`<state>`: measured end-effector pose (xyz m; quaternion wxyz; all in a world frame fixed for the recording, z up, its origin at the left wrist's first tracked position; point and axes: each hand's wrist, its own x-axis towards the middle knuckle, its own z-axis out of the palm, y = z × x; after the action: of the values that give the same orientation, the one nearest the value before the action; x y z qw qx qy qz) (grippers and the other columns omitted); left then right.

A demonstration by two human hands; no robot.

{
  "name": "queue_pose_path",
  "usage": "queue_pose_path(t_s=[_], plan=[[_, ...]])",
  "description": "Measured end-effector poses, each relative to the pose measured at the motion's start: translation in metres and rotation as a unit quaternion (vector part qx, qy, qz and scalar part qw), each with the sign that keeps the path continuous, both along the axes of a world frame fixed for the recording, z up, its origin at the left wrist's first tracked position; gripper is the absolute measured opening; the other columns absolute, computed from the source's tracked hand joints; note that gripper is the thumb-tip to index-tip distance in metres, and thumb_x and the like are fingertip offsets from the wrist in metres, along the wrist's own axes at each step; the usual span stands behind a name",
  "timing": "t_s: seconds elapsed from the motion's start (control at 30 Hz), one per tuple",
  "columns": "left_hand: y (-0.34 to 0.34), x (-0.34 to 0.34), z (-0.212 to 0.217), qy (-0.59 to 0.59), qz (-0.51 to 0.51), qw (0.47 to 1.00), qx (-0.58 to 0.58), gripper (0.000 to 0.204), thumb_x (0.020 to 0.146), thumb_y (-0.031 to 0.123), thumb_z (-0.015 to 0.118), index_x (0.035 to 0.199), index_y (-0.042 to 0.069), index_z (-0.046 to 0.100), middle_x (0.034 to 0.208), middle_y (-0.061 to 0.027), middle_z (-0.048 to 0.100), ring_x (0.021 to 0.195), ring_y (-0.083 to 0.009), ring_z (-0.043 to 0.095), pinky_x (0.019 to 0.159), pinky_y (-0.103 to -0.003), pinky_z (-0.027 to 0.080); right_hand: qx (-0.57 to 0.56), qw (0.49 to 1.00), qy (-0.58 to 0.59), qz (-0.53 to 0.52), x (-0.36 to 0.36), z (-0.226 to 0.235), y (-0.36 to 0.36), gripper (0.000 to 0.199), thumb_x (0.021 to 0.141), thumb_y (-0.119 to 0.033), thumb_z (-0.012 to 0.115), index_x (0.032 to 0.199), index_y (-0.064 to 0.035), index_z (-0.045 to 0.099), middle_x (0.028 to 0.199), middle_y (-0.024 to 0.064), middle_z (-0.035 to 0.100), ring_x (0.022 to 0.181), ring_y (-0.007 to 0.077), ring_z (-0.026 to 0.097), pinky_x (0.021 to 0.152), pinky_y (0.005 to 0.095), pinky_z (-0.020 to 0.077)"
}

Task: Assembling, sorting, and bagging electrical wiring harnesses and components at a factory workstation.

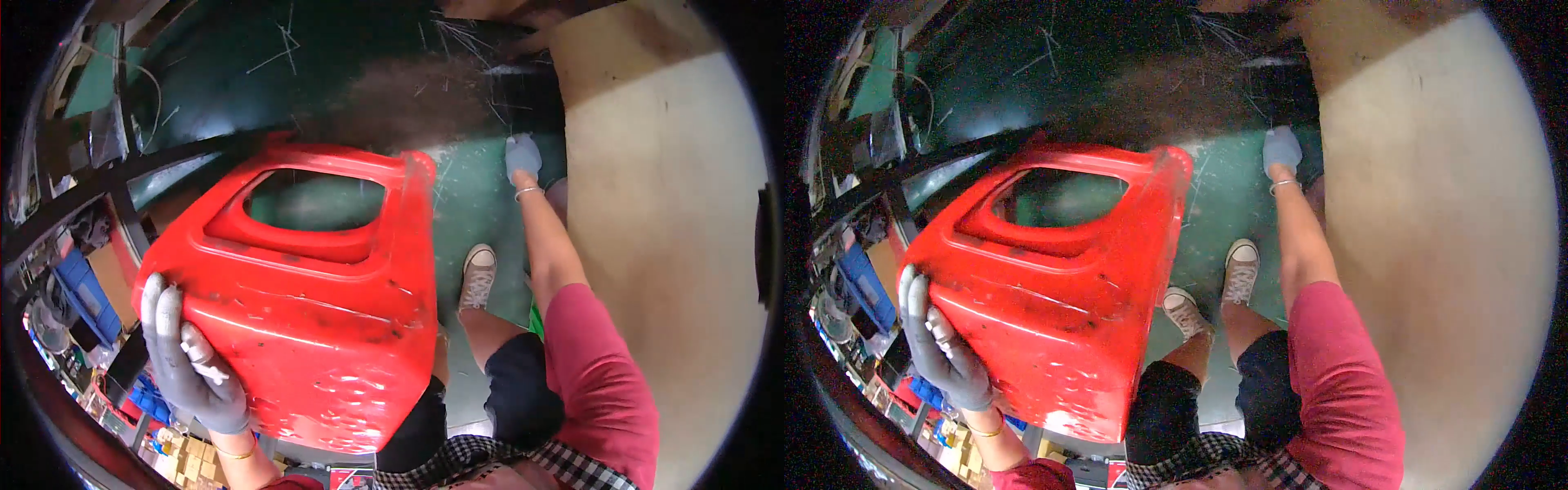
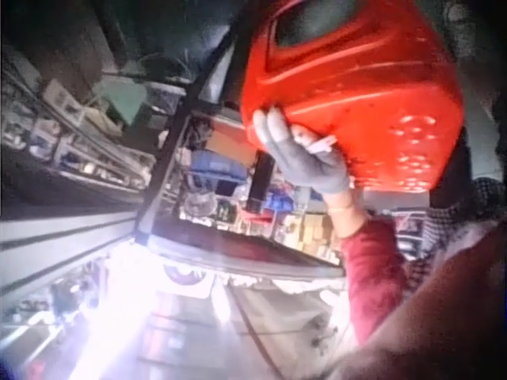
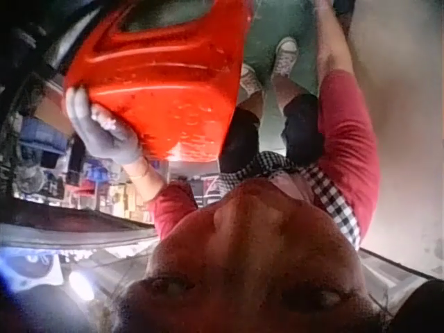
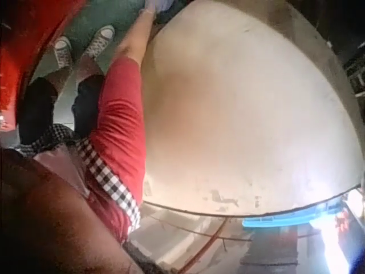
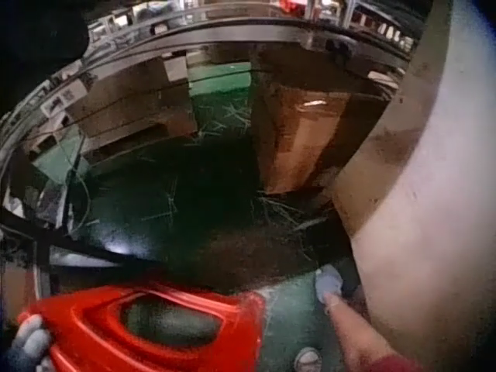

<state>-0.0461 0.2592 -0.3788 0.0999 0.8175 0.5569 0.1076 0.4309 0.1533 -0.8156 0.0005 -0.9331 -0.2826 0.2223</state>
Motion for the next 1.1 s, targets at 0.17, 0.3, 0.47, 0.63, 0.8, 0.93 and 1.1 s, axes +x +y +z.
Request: queue_pose_path(t_s=[0.17,0.3,0.47,0.63,0.8,0.93,1.1], plan=[[-0.019,-0.047,0.008,0.009,0.053,0.999,0.001,0.039,0.108,0.016,0.042,0.134,-0.006,0.059,0.14,-0.0249,0.059,0.134,-0.0401,0.056,0.113,-0.044,0.042,0.046,0.985,0.163,-0.009,-0.036,0.038,-0.027,0.035,0.096,-0.034,0.061,0.109,-0.0045,0.072,0.101,0.022,0.073,0.097,0.0368,0.071,0.085,0.0489,0.054],[-0.043,-0.1,0.016,0.038,0.108,0.993,-0.017,0.037,0.107,0.012,0.044,0.136,-0.005,0.057,0.142,-0.0243,0.058,0.134,-0.0388,0.055,0.113,-0.042,0.041,0.11,0.95,0.282,-0.072,-0.111,0.106,-0.025,0.034,0.098,-0.031,0.062,0.115,-0.0031,0.069,0.105,0.0198,0.073,0.093,0.0313,0.072,0.084,0.0441,0.0536],[-0.08,-0.154,0.022,0.037,0.161,0.986,-0.032,0.036,0.106,0.01,0.045,0.138,-0.002,0.056,0.141,-0.0231,0.057,0.133,-0.0389,0.055,0.111,-0.043,0.044,0.309,0.783,0.528,0.11,-0.251,0.248,0.029,0.036,0.104,-0.025,0.058,0.134,-0.0058,0.063,0.128,0.0076,0.067,0.115,0.0173,0.061,0.102,0.0344,0.0484],[-0.098,-0.168,0.021,0.016,0.202,0.978,-0.049,0.04,0.1,0.006,0.05,0.139,0.007,0.056,0.144,-0.0197,0.056,0.136,-0.0375,0.053,0.109,-0.042,0.047,0.176,0.791,0.547,0.211,-0.375,0.339,0.062,0.026,0.105,-0.024,0.055,0.121,-0.0023,0.057,0.112,0.0162,0.071,0.112,0.0332,0.066,0.097,0.0411,0.0506],[-0.102,-0.168,0.005,0.0,0.238,0.971,-0.026,0.037,0.095,0.004,0.054,0.13,0.013,0.063,0.139,-0.0123,0.062,0.124,-0.0319,0.063,0.096,-0.042,0.054,0.193,0.801,0.536,0.182,-0.384,0.329,0.039,0.018,0.105,-0.018,0.053,0.114,-0.0022,0.053,0.118,0.0192,0.071,0.11,0.0408,0.066,0.094,0.0441,0.051],[-0.119,-0.162,0.004,-0.021,0.31,0.95,-0.02,0.03,0.096,0.009,0.053,0.124,0.013,0.064,0.13,-0.0107,0.067,0.116,-0.0327,0.066,0.087,-0.043,0.057,0.144,0.816,0.515,0.218,-0.389,0.324,0.002,0.014,0.107,-0.016,0.05,0.108,-0.0023,0.051,0.111,0.0172,0.072,0.105,0.0362,0.068,0.093,0.0421,0.0506],[-0.136,-0.136,0.002,-0.009,0.346,0.938,-0.032,0.024,0.098,0.014,0.056,0.119,0.013,0.067,0.122,-0.0098,0.071,0.1,-0.0344,0.071,0.074,-0.045,0.057,0.036,0.823,0.491,0.283,-0.367,0.33,-0.016,0.011,0.105,-0.014,0.051,0.106,-0.0024,0.052,0.103,0.0162,0.072,0.101,0.0356,0.068,0.091,0.0422,0.0511]])
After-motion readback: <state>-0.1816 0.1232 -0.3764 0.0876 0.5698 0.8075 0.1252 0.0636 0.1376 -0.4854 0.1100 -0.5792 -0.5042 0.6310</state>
